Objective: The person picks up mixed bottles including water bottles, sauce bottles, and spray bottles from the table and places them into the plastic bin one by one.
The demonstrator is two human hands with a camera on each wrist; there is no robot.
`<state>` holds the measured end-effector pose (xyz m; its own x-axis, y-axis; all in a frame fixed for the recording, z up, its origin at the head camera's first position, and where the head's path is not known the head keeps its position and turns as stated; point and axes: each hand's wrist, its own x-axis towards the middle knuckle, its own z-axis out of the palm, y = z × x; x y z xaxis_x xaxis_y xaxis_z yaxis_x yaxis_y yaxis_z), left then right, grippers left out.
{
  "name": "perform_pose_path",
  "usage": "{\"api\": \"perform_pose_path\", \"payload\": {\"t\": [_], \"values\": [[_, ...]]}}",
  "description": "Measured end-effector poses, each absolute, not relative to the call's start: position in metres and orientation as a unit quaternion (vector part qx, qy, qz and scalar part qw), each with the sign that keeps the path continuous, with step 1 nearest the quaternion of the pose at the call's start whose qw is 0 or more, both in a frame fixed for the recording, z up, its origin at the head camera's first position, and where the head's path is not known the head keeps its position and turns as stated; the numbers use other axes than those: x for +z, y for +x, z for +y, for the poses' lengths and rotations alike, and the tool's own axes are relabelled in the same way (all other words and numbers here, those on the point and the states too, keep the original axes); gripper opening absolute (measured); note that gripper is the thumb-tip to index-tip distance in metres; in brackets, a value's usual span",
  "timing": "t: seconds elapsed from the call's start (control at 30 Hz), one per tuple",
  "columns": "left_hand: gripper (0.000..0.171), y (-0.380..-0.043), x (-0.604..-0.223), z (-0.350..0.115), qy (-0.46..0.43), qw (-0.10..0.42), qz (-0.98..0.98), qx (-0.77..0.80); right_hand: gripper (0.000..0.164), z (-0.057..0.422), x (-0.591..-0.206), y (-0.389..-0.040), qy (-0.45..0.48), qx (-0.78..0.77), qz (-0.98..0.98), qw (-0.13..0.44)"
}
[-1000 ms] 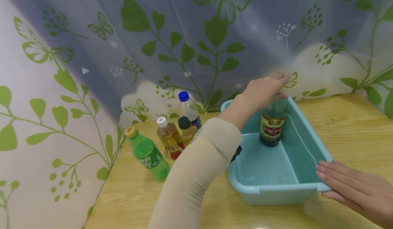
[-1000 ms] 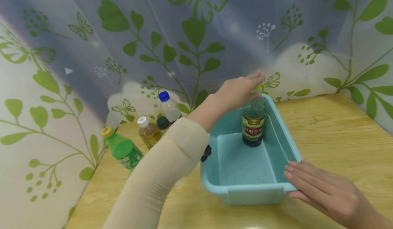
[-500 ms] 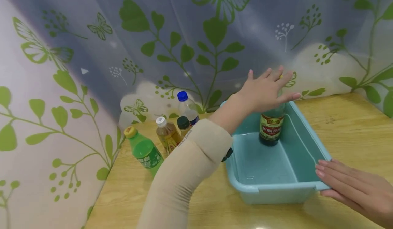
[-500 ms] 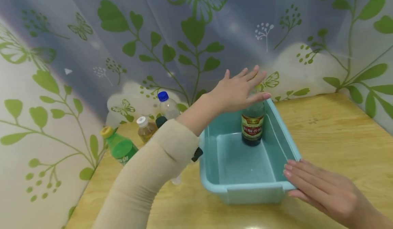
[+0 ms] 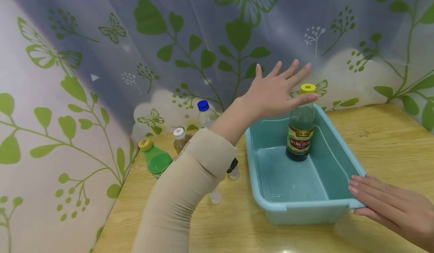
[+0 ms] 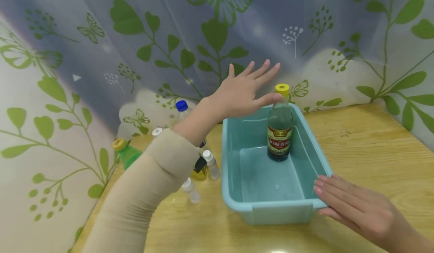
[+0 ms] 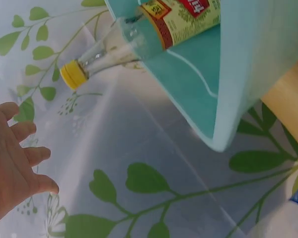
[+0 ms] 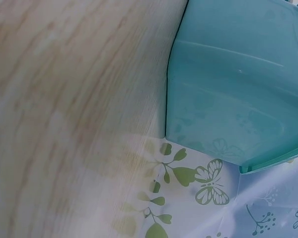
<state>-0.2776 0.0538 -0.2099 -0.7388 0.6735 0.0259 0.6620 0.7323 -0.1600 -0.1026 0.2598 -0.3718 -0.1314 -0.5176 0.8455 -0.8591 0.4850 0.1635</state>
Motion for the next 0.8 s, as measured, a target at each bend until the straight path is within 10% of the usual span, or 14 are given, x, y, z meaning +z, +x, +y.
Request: {"api": "perform_pose_path", "payload": {"t": [0.8], "values": [[0.089, -0.295, -0.207, -0.017, -0.383, 0.090, -0.918, 0.050, 0.041, 0.265, -0.377, -0.108, 0.498, 0.181, -0.718, 0.450]]}}
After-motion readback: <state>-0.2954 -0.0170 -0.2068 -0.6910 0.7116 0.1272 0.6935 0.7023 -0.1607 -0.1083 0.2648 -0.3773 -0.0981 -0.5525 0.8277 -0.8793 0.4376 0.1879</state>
